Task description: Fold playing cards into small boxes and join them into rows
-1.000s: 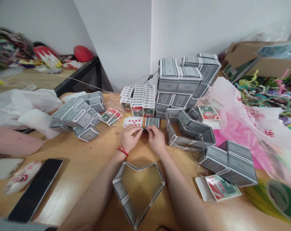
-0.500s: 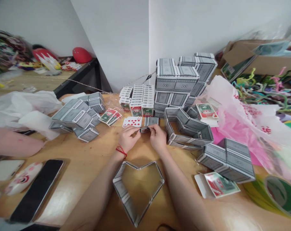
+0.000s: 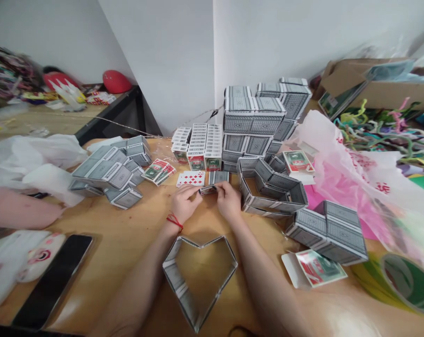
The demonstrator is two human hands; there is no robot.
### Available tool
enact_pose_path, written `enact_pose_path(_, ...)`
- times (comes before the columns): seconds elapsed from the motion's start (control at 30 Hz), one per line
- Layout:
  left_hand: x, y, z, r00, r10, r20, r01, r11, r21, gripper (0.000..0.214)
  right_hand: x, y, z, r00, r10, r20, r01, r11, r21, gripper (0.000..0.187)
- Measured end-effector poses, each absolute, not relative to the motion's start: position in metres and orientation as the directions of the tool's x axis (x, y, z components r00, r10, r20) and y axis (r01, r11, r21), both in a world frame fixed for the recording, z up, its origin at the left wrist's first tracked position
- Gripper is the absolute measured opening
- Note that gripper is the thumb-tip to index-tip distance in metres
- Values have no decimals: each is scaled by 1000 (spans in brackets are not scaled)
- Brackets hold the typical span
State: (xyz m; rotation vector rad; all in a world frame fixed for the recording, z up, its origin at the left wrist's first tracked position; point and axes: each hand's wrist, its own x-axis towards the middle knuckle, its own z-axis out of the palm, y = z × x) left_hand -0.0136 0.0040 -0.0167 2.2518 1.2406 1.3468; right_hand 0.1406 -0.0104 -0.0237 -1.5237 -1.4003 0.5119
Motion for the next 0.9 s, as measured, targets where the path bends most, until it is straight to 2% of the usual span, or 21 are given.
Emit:
enact_pose_path(0.37, -13, 7, -19, 205, 789, 579, 535, -586, 609, 18, 140, -10, -22, 238, 924, 299, 491, 151, -858, 20)
enact_pose_path(0.47, -13, 7, -21, 176, 839, 515, 513, -525, 679, 22, 141, -7, -25, 274, 921, 276, 456, 128, -881, 20)
enact_pose_path(0.57, -12, 9, -24, 106, 914, 392, 356, -403, 843, 32, 142, -2, -29, 344, 915, 211, 327, 93, -940, 19)
enact_pose_path(0.63, -9, 11, -27, 100, 950, 295, 172, -309, 935, 43, 140, 1, -32, 369, 920, 129, 161, 73, -984, 20)
enact_pose_path(0.7, -6, 14, -30, 135, 967, 215, 30, -221, 975, 46, 137, 3, -33, 340, 939, 49, 5, 50, -999, 22)
enact_pose_path(0.83, -3, 18, -32, 67, 983, 169, 12, -171, 985, 29, 133, 2, -29, 176, 984, -36, -155, -9, -988, 24)
enact_pose_path(0.9, -3, 18, -30, 11, 982, 186, 21, -186, 982, 32, 131, -1, -24, 91, 994, -67, -204, -47, -978, 24)
